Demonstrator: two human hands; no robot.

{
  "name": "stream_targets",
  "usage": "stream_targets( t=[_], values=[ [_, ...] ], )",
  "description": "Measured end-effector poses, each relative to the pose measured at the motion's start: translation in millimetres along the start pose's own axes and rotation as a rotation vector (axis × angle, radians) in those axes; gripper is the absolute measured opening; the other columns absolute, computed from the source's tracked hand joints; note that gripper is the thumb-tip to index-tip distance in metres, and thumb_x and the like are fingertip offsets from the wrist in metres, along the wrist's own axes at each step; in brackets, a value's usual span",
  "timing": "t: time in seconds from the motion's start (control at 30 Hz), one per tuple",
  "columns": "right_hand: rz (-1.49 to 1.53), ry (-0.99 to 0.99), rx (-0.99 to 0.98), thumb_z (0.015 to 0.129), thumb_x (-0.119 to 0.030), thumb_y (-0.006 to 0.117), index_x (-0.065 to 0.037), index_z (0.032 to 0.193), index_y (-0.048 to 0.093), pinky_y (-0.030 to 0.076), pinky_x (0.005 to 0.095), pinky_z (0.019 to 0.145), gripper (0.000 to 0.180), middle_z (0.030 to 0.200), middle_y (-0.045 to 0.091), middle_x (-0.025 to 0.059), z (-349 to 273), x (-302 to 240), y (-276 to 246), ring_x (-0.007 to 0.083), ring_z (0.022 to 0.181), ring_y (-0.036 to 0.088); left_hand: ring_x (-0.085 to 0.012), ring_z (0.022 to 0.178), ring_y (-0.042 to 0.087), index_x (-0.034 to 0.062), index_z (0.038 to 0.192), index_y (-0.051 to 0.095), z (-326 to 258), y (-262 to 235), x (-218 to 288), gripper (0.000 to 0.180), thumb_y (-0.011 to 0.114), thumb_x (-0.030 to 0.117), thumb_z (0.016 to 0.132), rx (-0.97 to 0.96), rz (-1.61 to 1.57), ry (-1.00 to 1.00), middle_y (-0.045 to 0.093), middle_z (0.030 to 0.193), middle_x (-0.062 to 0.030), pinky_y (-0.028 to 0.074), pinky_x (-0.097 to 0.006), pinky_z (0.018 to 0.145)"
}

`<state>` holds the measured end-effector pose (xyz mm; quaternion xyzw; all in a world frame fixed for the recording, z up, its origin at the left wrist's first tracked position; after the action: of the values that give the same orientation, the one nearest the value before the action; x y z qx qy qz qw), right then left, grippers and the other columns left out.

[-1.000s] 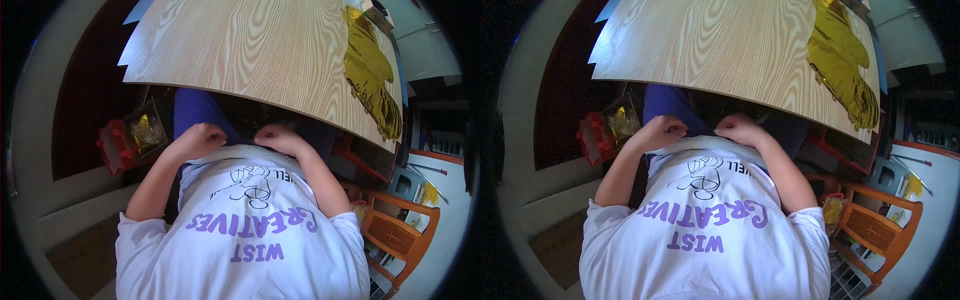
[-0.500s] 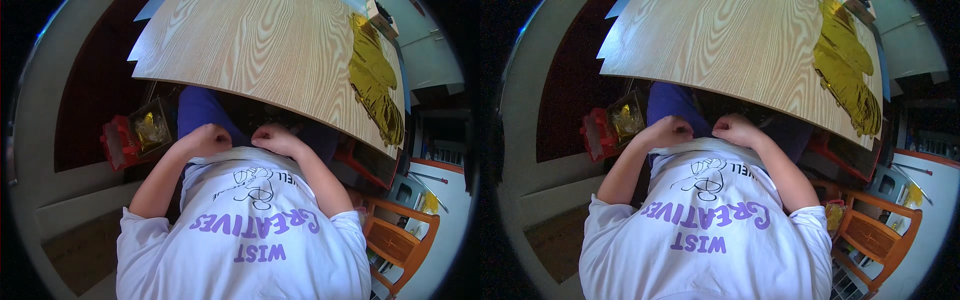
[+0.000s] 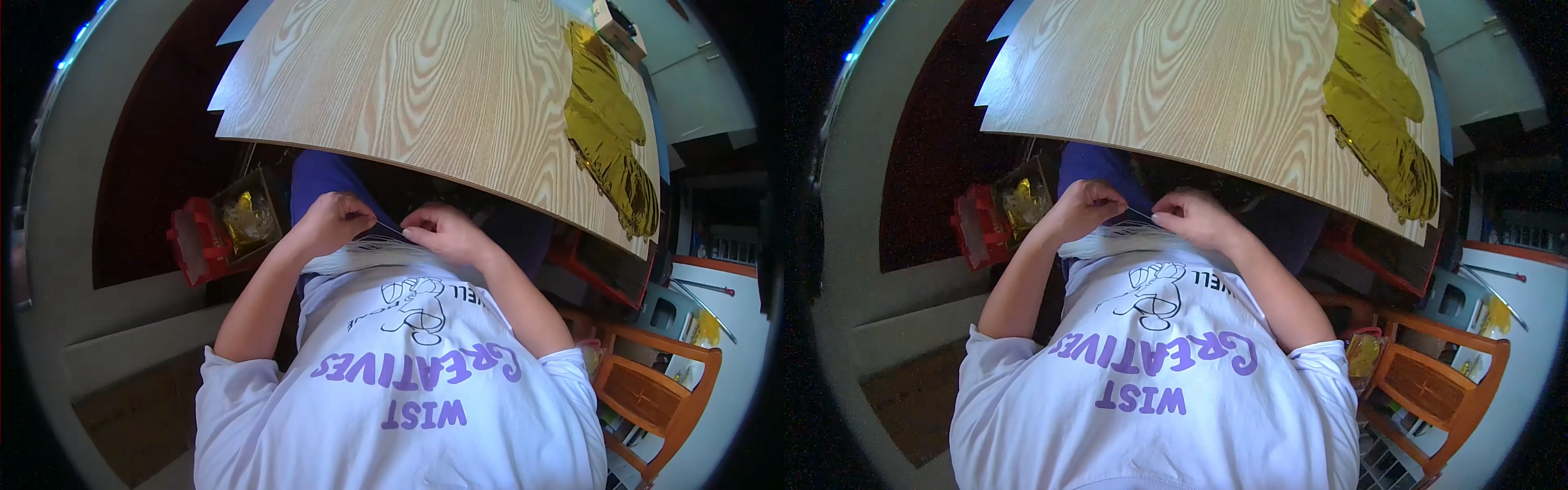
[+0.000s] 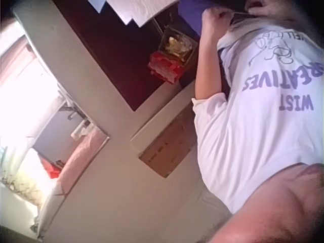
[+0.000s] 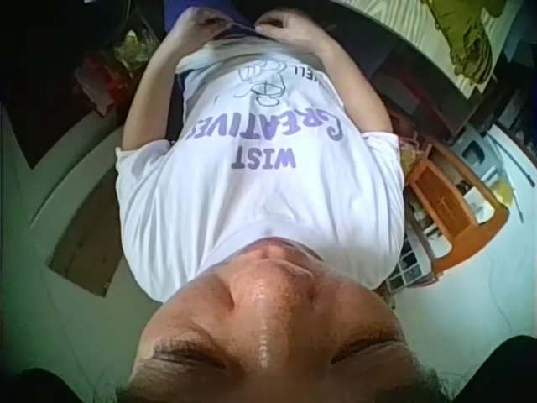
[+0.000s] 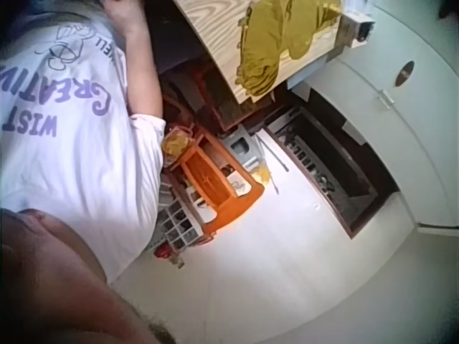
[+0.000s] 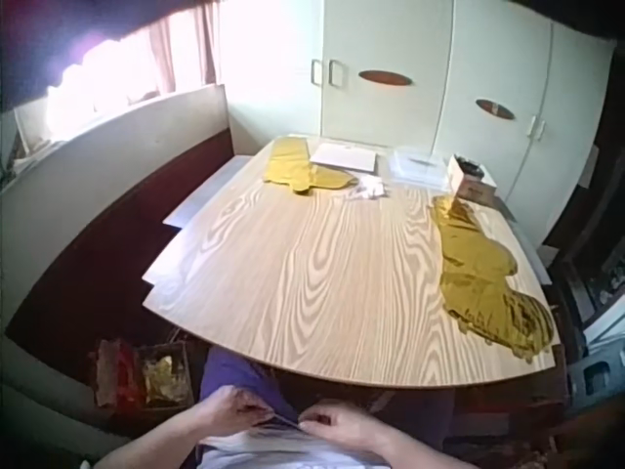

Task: Packaging items into gold foil pouches and tying components with string.

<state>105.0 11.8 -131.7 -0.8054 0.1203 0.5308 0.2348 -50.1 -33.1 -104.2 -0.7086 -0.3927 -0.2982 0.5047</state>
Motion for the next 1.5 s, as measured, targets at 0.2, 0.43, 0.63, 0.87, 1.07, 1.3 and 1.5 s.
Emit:
stream_targets(
  t=[0.2,0.43,0.63,0.87,1.07,1.3,1.5],
  values=[
    [0.079,-0.125,0.069,0.088,-0.015,0.065,0.002,0.092,0.066,0.047,0.0264,0.067,0.018,0.081,0.065,0.004,-11.3,-43.4,1.2,0.0112,0.073,0.058,-0.0261,0.079,0.064,-0.0007,0.091,0.071,-15.4,-9.1,51.8,0.016,0.071,0.01,0.079,0.015,0.147,0.2,0.066,0.082,-0.0142,0.05,-0.033,0.069],
    [-0.054,-0.329,0.257,0.085,-0.007,0.064,0.001,0.085,0.064,0.048,0.0304,0.064,0.008,0.077,0.062,0.0092,-37.1,-91.6,-20.3,0.0172,0.071,0.06,-0.0327,0.078,0.063,-0.0003,0.082,0.068,-32.3,-7.1,117.5,0.01,0.067,0.008,0.078,-0.052,0.225,0.474,0.065,0.081,-0.0151,0.051,-0.039,0.069],
    [1.116,-0.234,-0.086,0.102,-0.042,0.04,0.005,0.127,0.046,0.041,0.0311,0.099,0.053,0.12,0.055,0.0108,-33.9,-106.4,15.6,0.0168,0.112,0.053,-0.0285,0.075,0.06,0.0018,0.085,0.069,-51.1,-36.1,187.7,0.011,0.071,0.003,0.074,0.149,0.244,0.79,0.061,0.084,-0.0096,0.048,-0.037,0.066],
    [0.008,-0.496,0.302,0.099,-0.023,0.053,-0.002,0.091,0.063,0.046,0.0284,0.062,0.025,0.076,0.061,0.0051,-55.6,-149.0,-36.2,0.0155,0.067,0.057,-0.0178,0.08,0.059,0.001,0.082,0.07,-40.6,-31.8,129.1,0.006,0.066,0.005,0.084,-0.199,-0.224,0.297,0.06,0.083,-0.0076,0.046,-0.03,0.07],
    [-0.014,-0.543,0.381,0.09,-0.011,0.061,-0.002,0.087,0.061,0.048,0.0312,0.061,0.01,0.072,0.057,0.0089,-69.8,-145.9,-11.3,0.0221,0.066,0.059,-0.0129,0.083,0.054,-0.0023,0.092,0.067,-34.8,-47.3,122.2,0.007,0.062,0.001,0.088,0.109,-1.444,0.246,0.059,0.093,-0.006,0.044,-0.025,0.074],
    [-0.608,-0.868,0.557,0.085,-0.01,0.064,-0.007,0.083,0.059,0.047,0.0351,0.054,0.006,0.072,0.057,0.0094,-119.4,-249.0,-64.8,0.0263,0.062,0.059,-0.0178,0.081,0.052,0.0094,0.093,0.072,-60.2,-39.3,160.0,0.016,0.07,0.002,0.08,0.507,0.242,0.896,0.058,0.087,-0.0042,0.038,-0.029,0.075],
    [-0.315,-0.779,0.247,0.086,-0.01,0.063,-0.003,0.083,0.061,0.049,0.0397,0.061,0.008,0.076,0.06,0.013,-81.0,-188.8,-22.6,0.03,0.068,0.063,-0.0141,0.073,0.049,-0.0003,0.089,0.071,-65.0,-65.8,169.5,0.01,0.072,0.002,0.079,0.268,-0.896,0.703,0.052,0.076,-0.0049,0.039,-0.029,0.066]
  ],
)
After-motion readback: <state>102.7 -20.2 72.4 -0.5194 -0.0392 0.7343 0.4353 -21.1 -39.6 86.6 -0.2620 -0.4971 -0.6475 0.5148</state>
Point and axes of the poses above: each hand's wrist, its own z-axis towards the middle knuckle, its own y-axis out of the palm, x = y × z, the point moved 9 cm from there along z, towards the middle knuckle
